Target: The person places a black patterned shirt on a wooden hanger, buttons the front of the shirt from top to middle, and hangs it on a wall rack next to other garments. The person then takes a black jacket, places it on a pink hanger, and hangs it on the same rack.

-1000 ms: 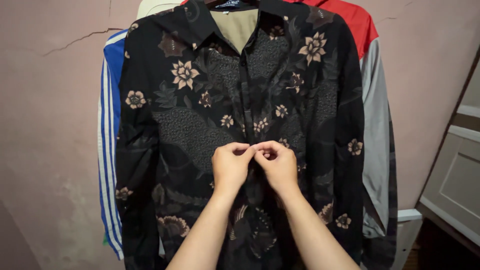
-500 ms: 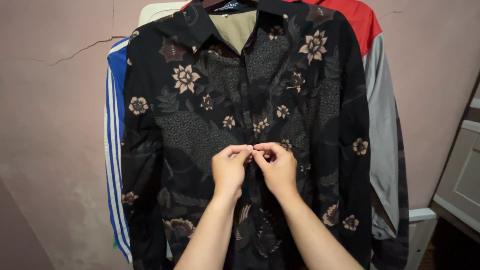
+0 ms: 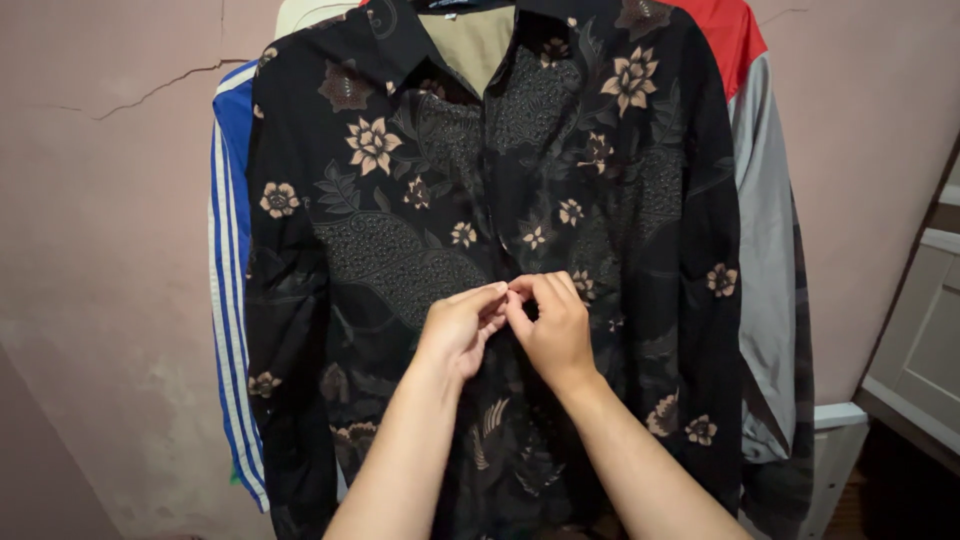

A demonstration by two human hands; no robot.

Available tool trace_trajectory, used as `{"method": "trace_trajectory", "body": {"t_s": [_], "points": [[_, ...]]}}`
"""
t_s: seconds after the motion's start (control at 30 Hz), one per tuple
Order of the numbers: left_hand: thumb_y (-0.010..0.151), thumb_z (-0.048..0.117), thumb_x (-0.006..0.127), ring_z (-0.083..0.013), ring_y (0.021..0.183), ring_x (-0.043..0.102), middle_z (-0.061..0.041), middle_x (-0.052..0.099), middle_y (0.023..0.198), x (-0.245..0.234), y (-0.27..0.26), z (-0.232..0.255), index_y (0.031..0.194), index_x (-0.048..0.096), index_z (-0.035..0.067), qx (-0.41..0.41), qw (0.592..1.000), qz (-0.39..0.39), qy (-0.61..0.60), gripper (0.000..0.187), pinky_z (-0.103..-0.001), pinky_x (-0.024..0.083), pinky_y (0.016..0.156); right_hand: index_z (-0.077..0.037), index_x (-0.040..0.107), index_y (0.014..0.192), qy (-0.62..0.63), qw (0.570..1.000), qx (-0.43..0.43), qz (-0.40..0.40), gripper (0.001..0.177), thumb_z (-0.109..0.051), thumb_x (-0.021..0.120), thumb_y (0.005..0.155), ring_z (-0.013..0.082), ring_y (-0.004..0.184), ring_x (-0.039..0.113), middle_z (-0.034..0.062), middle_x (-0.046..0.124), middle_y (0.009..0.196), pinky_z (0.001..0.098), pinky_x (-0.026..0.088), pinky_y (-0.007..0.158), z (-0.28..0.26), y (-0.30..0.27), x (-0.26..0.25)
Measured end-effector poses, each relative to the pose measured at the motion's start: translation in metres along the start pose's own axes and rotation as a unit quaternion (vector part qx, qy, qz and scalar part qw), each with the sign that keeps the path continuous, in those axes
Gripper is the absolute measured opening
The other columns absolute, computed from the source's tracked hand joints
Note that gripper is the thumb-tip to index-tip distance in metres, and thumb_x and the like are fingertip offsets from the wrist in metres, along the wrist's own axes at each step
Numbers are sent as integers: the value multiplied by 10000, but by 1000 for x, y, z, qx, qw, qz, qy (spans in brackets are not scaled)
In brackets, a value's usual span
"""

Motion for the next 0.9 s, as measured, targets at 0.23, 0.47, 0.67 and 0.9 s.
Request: {"method": "trace_trajectory", "body": {"t_s": [0.23,0.47,0.67,0.9], "points": [[858,66,714,-142,705,611,-78,751,837,7,0,16,934,784,-1,20,992,34,123,123,-276,469,660,-39,686,941,-12,1000,-8,5,134,-24,769,837,265,843,668,82,686,870,362,548,725,-3,-3,-3],[866,75,719,-106,684,594,-60,727,804,11,-8,24,923,782,-2,92,978,-15,188,115,-235,461,631,-45,726,943,55,993,102,12,122,-70,786,840,175,789,733,66,742,895,298,579,719,-1,-1,-5],[898,69,738,-82,686,570,-41,676,788,3,-2,14,908,739,-16,155,973,-36,165,85,-234,440,632,-53,773,927,266,907,322,-61,93,-112,775,855,119,811,705,16,767,867,253,544,762,28,-6,9],[902,55,728,-36,747,623,15,693,808,14,-15,14,892,669,32,237,943,-104,212,64,-211,507,699,-87,720,995,508,641,565,-112,137,-157,676,885,126,778,625,11,704,847,280,485,715,84,-20,26]]}}
Point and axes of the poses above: each hand's wrist, its own y-axis towards the middle knuckle, its own x-axis out of the palm, z = x × y, the point moved 2 cm from there along y, towards the middle knuckle
